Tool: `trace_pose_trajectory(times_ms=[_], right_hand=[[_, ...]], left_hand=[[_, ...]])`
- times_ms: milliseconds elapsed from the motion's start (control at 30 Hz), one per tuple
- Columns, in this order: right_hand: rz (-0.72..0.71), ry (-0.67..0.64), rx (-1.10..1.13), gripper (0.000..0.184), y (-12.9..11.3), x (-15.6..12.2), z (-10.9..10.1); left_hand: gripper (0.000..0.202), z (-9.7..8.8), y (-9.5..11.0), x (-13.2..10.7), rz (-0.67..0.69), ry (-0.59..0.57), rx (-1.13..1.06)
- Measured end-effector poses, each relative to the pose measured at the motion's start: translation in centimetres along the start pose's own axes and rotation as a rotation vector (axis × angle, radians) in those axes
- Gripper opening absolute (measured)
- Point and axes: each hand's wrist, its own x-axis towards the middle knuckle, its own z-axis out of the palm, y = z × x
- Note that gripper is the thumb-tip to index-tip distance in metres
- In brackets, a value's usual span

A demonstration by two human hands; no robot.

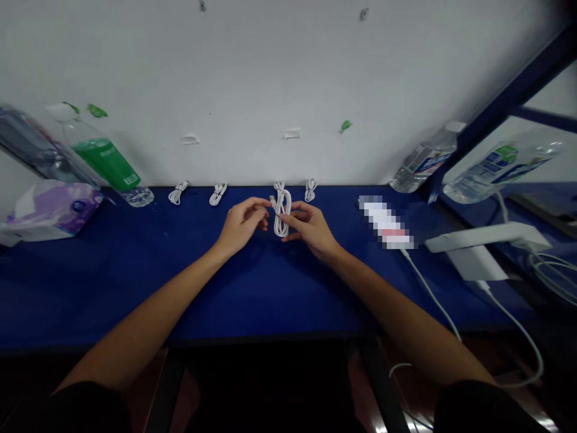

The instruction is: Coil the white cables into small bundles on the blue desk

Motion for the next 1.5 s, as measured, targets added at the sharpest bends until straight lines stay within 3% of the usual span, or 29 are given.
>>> trace_pose_trajectory(times_ms=[67, 167, 367, 700, 867, 1000, 1167, 1267, 1333, 1500], right_hand=[[-0.021, 0.008, -0.035, 0.033, -0.1, 0.0, -0.1], [-0.046, 0.021, -0.083, 0.034, 0.0, 0.0, -0.1], [-0.059, -0.030, -0.139, 0.041, 0.8, 0.1, 0.2], [-0.176, -0.045, -0.433, 0.017, 1.2, -0.7, 0.5], [-0.282, -0.118, -0.700, 0.015, 1.1, -1.3, 1.4], [-0.225, -0.128, -0.679, 0.002, 1.3, -1.2, 1.4], [-0.068, -0.257, -0.438, 0.047, 1.4, -0.9, 0.8], [0.017, -0.356, -0.377, 0.040, 1.1, -0.9, 0.5], [0.069, -0.401, -0.328, 0.032, 0.9, -0.9, 0.4], [0.068, -0.347, -0.209, 0.032, 1.1, -0.5, 0.2]], left_hand=[[0.018, -0.1, -0.2, 0.2, -0.097, -0.052, -0.084], [0.015, -0.4, -0.5, 0.3, -0.071, -0.086, 0.000], [0.010, -0.6, -0.3, 0.1, 0.145, 0.042, 0.349], [0.017, 0.4, 1.4, -1.6, 0.576, -0.058, 0.670], [0.019, 1.0, 1.6, -2.4, 0.673, -0.123, 0.691], [0.018, 0.7, 1.8, -1.8, 0.514, -0.023, 0.542], [0.027, -1.6, -0.1, 0.8, 0.076, 0.311, 0.273], [0.030, -3.4, -2.3, 2.1, -0.087, 0.434, 0.086], [0.030, -4.5, -3.8, 2.5, -0.165, 0.404, 0.057], [0.024, -6.1, -5.4, 2.6, -0.177, 0.198, 0.395]])
